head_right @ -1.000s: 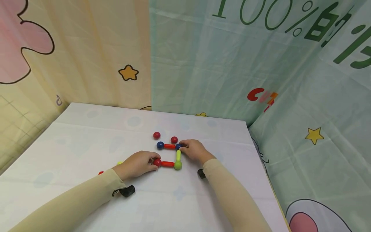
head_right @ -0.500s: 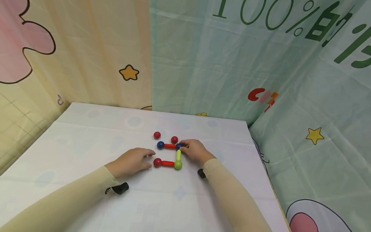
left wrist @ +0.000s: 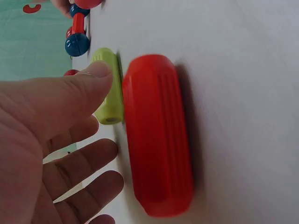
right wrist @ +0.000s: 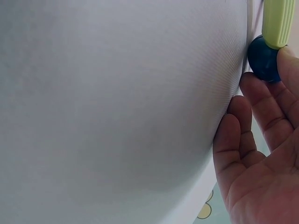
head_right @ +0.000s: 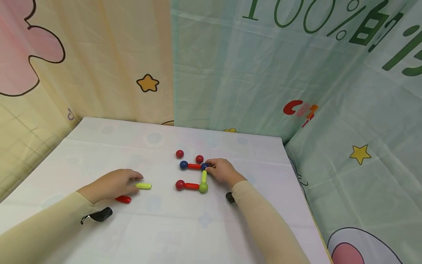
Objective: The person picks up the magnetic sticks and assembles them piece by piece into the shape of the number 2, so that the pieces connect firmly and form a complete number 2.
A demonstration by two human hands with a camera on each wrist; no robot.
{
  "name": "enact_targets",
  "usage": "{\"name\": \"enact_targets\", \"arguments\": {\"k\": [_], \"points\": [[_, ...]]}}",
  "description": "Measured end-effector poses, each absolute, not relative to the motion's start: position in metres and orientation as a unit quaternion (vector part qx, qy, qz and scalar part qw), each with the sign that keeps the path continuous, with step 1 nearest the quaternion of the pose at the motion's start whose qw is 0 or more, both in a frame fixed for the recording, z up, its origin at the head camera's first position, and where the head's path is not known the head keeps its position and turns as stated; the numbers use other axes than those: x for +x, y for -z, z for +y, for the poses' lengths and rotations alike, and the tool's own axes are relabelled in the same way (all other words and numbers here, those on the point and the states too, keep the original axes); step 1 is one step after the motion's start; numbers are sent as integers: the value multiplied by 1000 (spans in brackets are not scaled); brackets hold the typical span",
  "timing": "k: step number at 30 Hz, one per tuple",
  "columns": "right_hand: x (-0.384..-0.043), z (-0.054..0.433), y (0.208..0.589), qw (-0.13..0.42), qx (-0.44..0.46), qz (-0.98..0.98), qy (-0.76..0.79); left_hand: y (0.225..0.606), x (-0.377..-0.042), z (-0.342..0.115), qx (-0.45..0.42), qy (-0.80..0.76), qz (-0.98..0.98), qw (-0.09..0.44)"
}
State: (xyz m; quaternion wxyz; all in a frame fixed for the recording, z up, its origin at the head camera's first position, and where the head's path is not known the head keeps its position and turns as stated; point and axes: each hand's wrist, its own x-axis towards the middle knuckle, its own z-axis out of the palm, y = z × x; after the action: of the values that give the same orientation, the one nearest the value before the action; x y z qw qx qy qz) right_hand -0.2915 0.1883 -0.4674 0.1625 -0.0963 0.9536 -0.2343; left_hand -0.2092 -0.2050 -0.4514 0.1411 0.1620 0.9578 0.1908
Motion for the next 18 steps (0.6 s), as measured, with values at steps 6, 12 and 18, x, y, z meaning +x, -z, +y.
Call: {"name": "enact_targets", "arguments": {"k": [6, 12, 18], "points": [[-291, 189, 468, 165, -95, 953, 235, 453, -204, -216, 155, -199, 957, 145], [-291, 188, 467, 165, -96, 954, 233, 454, -202, -210, 167, -206, 954, 139], [-290, 187, 465, 166, -93, 953, 235, 459, -203, -198, 171, -219, 951, 134]]}}
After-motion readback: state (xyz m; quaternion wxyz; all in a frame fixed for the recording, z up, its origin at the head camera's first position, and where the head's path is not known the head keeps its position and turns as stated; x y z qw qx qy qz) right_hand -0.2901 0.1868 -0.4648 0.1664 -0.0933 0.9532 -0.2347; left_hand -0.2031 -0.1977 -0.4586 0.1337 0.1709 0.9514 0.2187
